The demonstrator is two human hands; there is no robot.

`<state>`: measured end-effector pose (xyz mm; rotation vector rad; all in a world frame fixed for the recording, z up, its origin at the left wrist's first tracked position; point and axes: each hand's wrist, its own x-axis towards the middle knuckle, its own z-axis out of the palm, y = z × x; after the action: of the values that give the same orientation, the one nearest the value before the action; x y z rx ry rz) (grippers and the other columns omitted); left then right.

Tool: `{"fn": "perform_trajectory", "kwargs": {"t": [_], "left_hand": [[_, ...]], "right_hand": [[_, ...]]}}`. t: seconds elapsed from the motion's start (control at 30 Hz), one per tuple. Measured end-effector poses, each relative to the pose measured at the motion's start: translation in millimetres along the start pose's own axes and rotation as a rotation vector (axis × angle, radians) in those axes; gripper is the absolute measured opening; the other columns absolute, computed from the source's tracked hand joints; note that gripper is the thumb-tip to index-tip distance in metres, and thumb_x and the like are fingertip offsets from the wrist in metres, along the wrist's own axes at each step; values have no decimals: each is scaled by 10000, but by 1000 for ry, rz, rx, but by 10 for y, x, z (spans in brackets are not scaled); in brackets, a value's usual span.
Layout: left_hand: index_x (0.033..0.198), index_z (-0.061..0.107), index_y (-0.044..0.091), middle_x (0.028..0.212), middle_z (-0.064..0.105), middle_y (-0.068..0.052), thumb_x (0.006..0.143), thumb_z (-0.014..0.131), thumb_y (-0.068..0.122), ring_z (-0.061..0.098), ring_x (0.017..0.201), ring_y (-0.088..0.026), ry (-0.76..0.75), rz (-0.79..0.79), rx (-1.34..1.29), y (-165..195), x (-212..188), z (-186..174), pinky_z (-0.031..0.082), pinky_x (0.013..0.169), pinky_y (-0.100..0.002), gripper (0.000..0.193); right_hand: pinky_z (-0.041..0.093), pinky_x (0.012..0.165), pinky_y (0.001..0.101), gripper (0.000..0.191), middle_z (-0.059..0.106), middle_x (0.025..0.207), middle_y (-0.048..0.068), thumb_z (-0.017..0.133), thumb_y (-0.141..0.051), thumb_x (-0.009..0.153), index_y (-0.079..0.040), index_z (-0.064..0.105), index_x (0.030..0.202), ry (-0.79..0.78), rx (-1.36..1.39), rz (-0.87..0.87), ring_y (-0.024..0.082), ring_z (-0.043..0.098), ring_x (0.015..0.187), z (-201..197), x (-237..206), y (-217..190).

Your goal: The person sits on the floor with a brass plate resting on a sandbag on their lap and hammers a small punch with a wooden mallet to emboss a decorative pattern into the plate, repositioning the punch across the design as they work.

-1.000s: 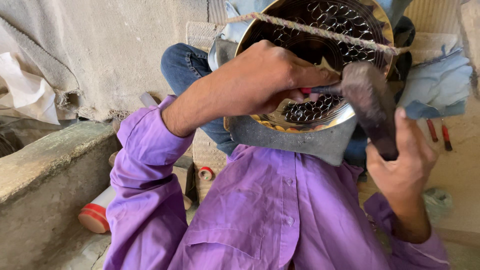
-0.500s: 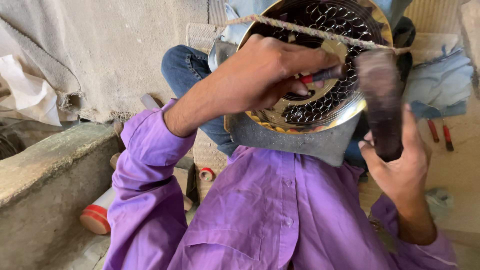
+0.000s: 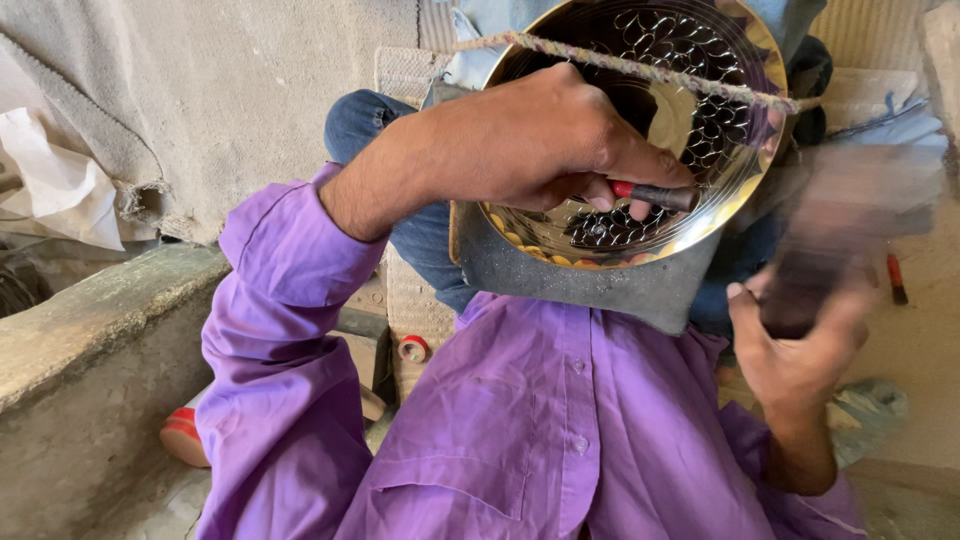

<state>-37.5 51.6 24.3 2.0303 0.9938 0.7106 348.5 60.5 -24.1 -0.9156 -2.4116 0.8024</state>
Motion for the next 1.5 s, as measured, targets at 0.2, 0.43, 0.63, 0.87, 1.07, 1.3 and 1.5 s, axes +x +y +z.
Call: {"fn": "perform_trajectory", "kwargs": {"t": [0.2, 0.43, 0.63, 0.87, 1.07, 1.3, 1.5], "left_hand": [[1388, 626, 107, 1207, 751, -120, 910, 770, 97, 729, 1051, -324, 254, -25, 72, 95, -151, 127, 573, 859, -414, 500], [1434, 533, 75, 1155, 736, -72, 915, 695, -33, 717, 994, -286, 496, -318, 200, 369, -330, 398, 573, 851, -381, 554], [1370, 566, 110, 1048, 711, -53, 998, 761, -17, 721, 896, -232, 875, -583, 220, 624, -284, 692, 579, 785, -314, 439], [1345, 554, 61, 1072, 735, -48, 1040, 736, -26, 764, 911, -118, 1059, -620, 72, 610, -266, 816, 647, 794, -236, 365], [1324, 522, 40, 1077, 727, -39, 1035, 791, 10, 741, 810, -69, 1007, -623, 32, 562, -331, 804, 621, 728, -217, 396], [1315, 535, 44, 1076, 723, -45, 1016, 807, 21, 750, 775, -73, 1022, -632, 104, 565, -303, 827, 585, 673, -223, 405], [1314, 544, 40, 1054, 724, -46, 1014, 803, 24, 768, 809, -88, 1025, -645, 100, 558, -303, 833, 604, 696, -222, 397]], "right_hand": [[562, 876, 409, 847, 662, 1115, 257, 811, 64, 799, 2, 377, 1524, -122, -12, 56, 351, 688, 948, -132, 460, -186], [581, 897, 353, 846, 688, 1159, 239, 801, 38, 832, -32, 393, 1570, -267, -127, -9, 292, 708, 1007, -363, 925, -178], [489, 689, 381, 813, 588, 978, 195, 737, 144, 799, 7, 431, 1540, -448, -101, -126, 272, 591, 765, -506, 1434, -235], [450, 601, 385, 896, 530, 968, 183, 650, 246, 715, -66, 494, 1540, -592, -86, -159, 254, 544, 706, -511, 1789, -305], [451, 622, 395, 864, 540, 975, 187, 660, 235, 746, -58, 493, 1542, -503, -97, -257, 268, 547, 724, -537, 1846, -270], [452, 646, 407, 827, 552, 982, 193, 672, 224, 783, -48, 492, 1543, -422, -119, -288, 284, 551, 745, -562, 1768, -175], [452, 667, 417, 796, 562, 988, 197, 682, 213, 815, -40, 490, 1544, -380, -82, -304, 298, 554, 763, -484, 1748, -242]]}}
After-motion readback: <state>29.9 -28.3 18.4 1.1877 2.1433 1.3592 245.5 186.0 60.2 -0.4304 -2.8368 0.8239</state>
